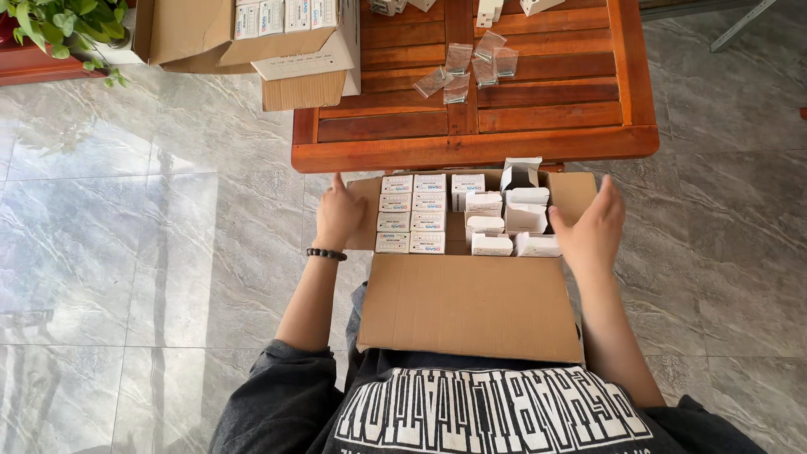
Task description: The person places white electronic components into individual cardboard boxes, inserts small plastic covers, and organizes the packed units within a larger shipping box.
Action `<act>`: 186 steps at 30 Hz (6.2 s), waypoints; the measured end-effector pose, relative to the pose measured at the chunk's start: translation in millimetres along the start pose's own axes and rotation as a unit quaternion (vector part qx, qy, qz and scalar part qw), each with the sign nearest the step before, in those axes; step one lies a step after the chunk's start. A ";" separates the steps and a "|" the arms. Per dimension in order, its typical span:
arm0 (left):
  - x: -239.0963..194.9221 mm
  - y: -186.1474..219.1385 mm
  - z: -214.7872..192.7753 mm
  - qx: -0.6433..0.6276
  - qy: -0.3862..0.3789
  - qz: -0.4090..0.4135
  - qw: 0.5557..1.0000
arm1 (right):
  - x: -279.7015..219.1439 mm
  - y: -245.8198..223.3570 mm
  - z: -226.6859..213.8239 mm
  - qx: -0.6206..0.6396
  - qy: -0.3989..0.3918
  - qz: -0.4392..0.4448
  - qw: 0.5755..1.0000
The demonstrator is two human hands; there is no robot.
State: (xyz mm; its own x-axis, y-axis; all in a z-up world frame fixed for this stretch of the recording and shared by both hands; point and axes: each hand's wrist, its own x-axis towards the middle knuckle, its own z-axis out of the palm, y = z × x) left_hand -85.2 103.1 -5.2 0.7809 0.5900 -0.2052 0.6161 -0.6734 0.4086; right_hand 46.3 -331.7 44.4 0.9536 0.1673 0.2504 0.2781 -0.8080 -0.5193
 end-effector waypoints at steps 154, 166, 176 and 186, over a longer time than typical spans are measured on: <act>147.3 243.2 1.8 -0.346 0.063 0.260 0.899 | 222.2 -56.2 109.3 0.350 -0.269 0.034 0.896; 124.8 239.5 29.4 0.035 0.171 0.435 0.883 | 265.7 -39.6 109.1 0.290 -0.245 -0.030 0.925; 9.1 198.9 -88.0 -0.136 -0.020 0.460 0.877 | 425.0 -51.9 92.6 -0.077 -0.233 -0.183 0.952; -3.4 149.1 -106.9 -0.238 -0.086 0.321 0.913 | 387.2 -2.6 128.4 0.199 -0.098 -0.108 0.969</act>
State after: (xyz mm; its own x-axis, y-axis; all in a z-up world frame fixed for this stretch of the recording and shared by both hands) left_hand -7.0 48.3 151.5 0.9950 0.0353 0.0934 -0.0575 -0.5623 0.8249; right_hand 429.7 -192.2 37.8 0.8607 0.4438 0.2494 0.4594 -0.4659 -0.7562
